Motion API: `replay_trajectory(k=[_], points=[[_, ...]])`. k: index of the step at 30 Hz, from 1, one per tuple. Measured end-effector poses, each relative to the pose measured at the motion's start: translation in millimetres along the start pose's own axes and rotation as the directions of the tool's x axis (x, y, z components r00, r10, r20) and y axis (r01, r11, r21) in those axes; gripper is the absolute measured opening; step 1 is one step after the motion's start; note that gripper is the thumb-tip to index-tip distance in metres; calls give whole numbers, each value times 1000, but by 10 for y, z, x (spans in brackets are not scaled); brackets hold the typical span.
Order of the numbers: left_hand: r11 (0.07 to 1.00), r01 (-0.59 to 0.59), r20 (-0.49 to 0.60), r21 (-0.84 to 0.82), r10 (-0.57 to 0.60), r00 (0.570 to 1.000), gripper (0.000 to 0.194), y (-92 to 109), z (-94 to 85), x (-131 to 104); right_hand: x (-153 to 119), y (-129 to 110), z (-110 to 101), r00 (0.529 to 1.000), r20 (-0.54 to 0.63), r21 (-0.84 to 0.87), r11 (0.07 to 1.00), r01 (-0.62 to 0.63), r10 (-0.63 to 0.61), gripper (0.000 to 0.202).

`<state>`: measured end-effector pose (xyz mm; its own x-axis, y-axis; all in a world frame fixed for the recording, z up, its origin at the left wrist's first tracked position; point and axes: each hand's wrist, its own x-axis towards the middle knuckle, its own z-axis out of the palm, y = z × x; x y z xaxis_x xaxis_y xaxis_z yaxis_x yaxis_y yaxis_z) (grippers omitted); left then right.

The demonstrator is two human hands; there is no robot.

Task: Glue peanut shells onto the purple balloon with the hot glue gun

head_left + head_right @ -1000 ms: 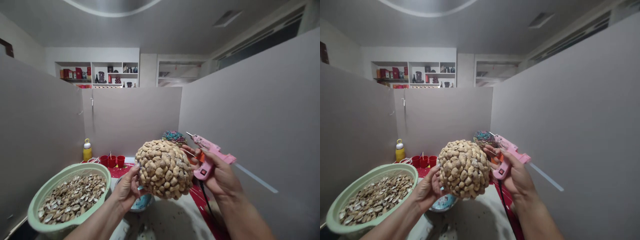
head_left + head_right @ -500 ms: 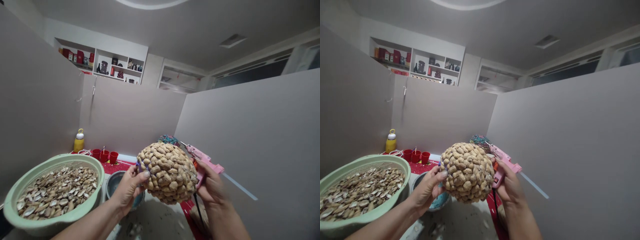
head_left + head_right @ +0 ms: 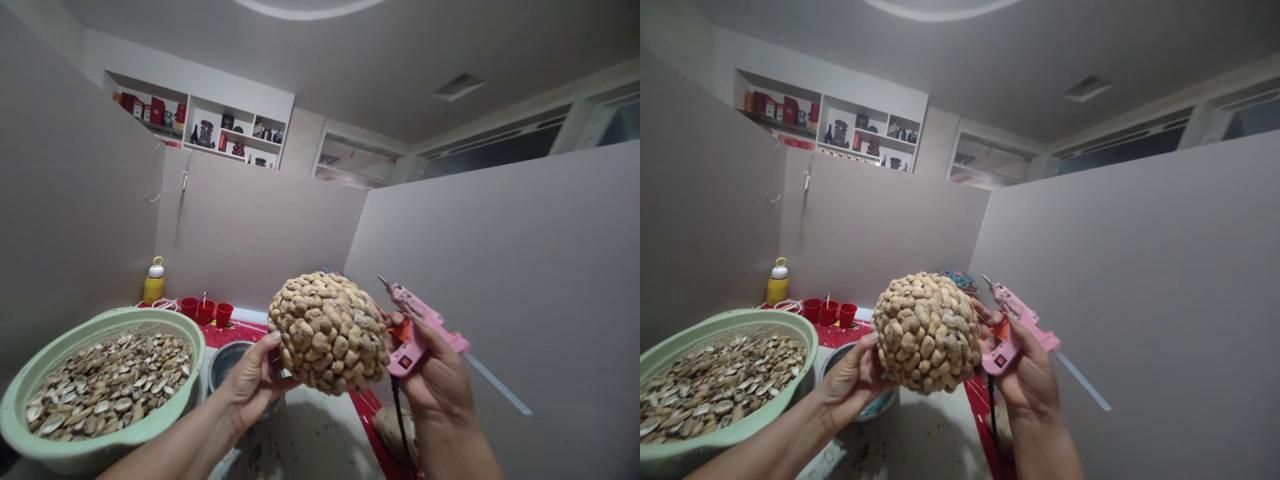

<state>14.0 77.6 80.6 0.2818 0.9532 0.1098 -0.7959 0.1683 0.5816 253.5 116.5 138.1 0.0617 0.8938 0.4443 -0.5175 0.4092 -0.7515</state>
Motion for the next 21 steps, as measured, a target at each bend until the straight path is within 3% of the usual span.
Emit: replay_trajectory(k=[5,11,16,21], points=[[987,1,58,-161,8,998,49,105,72,12,-89,-80,127,999,-54,127,992,14,-7,12],[975,-81,178,-206,119,977,67,330,262,-7,-25,-50,65,998,-64,201,979,20,-8,11],[954,-170,244,-248,231,942,70,485,479,38,37,5,21,998,-60,241,970,7,8,11],[929,-181,223,-323,261,939,69,534,616,82,71,65,-13,999,-34,260,966,-4,13,13]])
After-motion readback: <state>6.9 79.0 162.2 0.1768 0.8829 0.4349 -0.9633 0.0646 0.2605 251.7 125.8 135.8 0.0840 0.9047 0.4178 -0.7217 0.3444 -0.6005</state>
